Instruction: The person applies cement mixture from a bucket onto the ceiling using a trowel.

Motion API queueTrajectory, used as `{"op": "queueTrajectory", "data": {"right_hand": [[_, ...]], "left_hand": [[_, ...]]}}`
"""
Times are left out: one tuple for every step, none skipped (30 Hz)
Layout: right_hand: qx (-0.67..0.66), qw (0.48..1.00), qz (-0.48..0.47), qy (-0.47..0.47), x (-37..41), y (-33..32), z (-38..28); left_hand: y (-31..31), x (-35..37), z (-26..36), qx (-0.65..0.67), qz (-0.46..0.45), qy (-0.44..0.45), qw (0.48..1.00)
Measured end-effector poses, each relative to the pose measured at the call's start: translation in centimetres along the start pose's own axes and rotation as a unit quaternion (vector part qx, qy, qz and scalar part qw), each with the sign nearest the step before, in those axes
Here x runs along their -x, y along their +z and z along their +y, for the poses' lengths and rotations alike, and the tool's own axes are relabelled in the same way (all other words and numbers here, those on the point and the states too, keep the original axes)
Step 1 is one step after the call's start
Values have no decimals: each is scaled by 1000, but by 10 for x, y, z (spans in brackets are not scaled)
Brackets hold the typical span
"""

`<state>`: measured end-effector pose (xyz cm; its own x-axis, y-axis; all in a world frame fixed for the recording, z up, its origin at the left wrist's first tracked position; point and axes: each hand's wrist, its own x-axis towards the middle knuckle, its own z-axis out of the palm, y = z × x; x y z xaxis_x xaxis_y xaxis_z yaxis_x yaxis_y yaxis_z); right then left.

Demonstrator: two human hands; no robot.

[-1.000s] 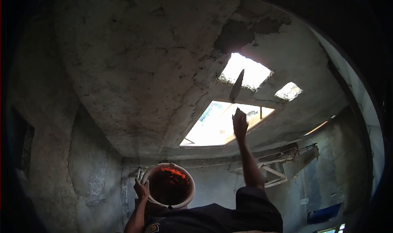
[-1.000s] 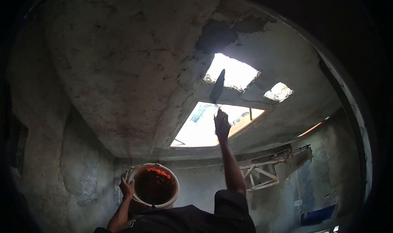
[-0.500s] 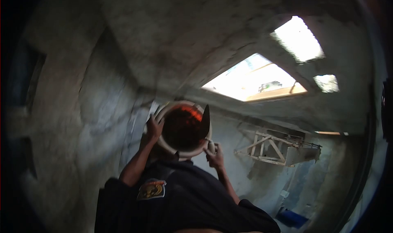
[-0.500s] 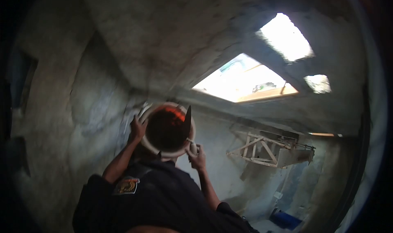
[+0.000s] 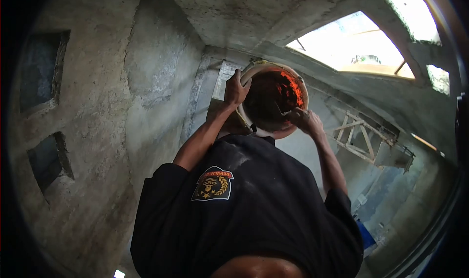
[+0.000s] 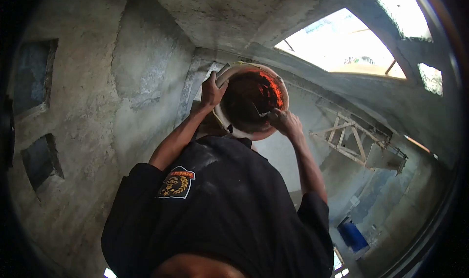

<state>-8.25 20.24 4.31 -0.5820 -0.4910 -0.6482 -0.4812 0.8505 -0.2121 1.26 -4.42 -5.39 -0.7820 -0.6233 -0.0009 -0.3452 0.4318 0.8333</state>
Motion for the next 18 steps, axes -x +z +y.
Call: {"op": "queueTrajectory", "data": {"right_hand": [[20, 999, -24, -18, -3, 0, -2], [40, 997, -47, -38, -8, -2, -4], [67, 995, -35, -59, -8, -3, -10], [62, 996, -38, -52, -13, 7, -5], [89, 994, -37, -55, -21, 21, 0], [116, 991, -37, -59, -26, 33, 7], [112, 991, -41, -56, -23, 31, 4], [106, 992, -44, -48, -17, 25, -3], [100, 993, -44, -40, -15, 22, -6], [96, 994, -45, -38, -16, 22, -5], [107, 991, -70, -29, -14, 24, -3], [117, 988, -94, -19, -12, 27, -1], [112, 989, -94, -14, -12, 31, 3], [97, 990, -97, -40, -13, 40, 6], [82, 989, -99, -67, -14, 50, 11], [68, 988, -99, -95, -17, 60, 16], [64, 989, -99, -93, -20, 73, 25], [57, 988, -72, -124, -22, 88, 35]], "left_hand": [[1, 0, 0, 0, -1, 14, 1000], [2, -2, 0, 0, 0, 30, 1000], [3, -3, 0, 1, -8, 31, 999], [3, -2, 1, 8, -15, 38, 999], [3, -2, 2, 15, -21, 45, 999], [2, -2, 5, 16, -28, 45, 998], [1, -2, 8, 19, -36, 49, 998], [-1, 0, 11, 22, -44, 53, 997], [-3, 1, 14, 20, -38, 64, 997], [-3, 0, 14, 19, -42, 64, 997], [-2, 1, 14, 12, -46, 59, 997], [-2, 3, 15, 5, -50, 55, 997], [-2, 4, 17, 5, -57, 58, 997], [-3, 5, 18, 8, -51, 65, 997], [-4, 7, 20, 10, -45, 72, 996], [-5, 7, 24, 9, -50, 74, 996], [-7, 8, 27, 12, -46, 66, 997], [-9, 10, 29, 15, -43, 57, 997]]}}
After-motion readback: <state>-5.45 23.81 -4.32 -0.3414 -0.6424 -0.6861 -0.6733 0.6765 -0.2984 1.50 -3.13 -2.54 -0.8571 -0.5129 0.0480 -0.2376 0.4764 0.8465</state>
